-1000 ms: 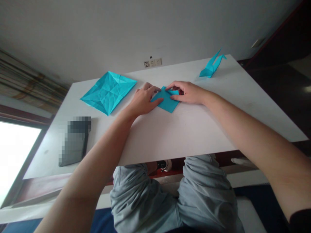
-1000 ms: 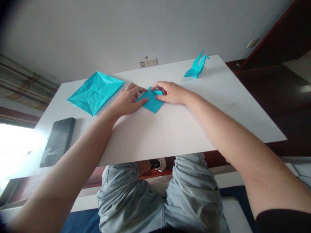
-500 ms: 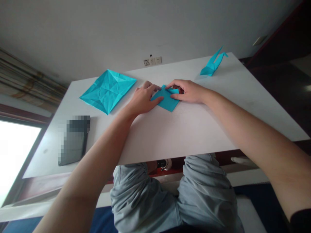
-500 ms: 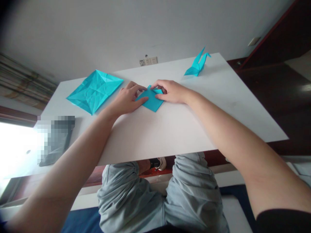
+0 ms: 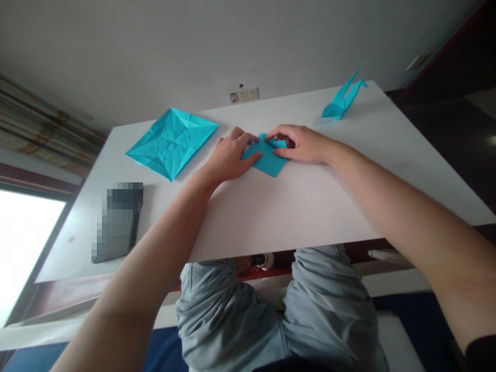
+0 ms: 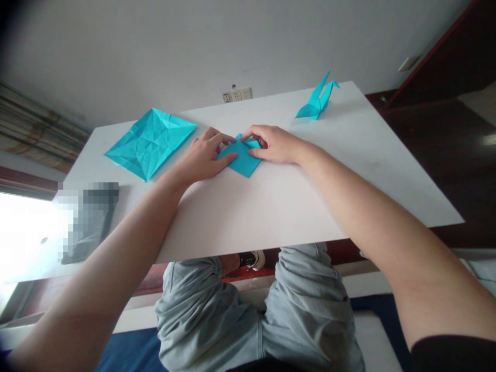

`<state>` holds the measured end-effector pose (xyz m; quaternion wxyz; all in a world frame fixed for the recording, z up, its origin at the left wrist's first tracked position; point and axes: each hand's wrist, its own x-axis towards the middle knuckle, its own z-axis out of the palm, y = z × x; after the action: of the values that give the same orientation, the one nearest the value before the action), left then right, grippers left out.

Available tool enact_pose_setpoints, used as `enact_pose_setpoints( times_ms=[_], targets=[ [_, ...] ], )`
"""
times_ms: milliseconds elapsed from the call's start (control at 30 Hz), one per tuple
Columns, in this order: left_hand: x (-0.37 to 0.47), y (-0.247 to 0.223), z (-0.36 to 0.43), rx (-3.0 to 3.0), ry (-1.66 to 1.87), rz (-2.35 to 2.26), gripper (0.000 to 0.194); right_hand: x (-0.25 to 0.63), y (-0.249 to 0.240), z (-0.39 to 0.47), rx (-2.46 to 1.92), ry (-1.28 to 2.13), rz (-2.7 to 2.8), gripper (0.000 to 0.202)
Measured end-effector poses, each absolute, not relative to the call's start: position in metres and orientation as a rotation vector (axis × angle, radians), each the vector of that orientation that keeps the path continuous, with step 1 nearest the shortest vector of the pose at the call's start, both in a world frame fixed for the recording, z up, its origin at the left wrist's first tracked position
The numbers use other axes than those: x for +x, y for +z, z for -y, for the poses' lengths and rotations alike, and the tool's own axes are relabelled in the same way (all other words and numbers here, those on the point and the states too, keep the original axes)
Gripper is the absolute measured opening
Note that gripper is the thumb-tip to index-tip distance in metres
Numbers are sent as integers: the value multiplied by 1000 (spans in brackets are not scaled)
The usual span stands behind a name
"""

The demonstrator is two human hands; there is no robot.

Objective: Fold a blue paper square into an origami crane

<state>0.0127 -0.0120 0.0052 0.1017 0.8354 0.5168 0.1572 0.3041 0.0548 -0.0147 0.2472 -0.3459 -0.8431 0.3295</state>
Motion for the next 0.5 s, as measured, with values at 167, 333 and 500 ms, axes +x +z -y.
enact_pose_setpoints(
  times_ms=[167,333,500],
  targets=[
    [13,5,12,2469,463,-1532,54,304,-14,-55,-933,904,2297,50],
    [13,6,11,2454,449,-1550,56,304,-13,-54,-927,896,2303,48],
    [13,4,11,2445,461,-1543,55,304,-11,-53,-937,906,2294,47]
  ],
)
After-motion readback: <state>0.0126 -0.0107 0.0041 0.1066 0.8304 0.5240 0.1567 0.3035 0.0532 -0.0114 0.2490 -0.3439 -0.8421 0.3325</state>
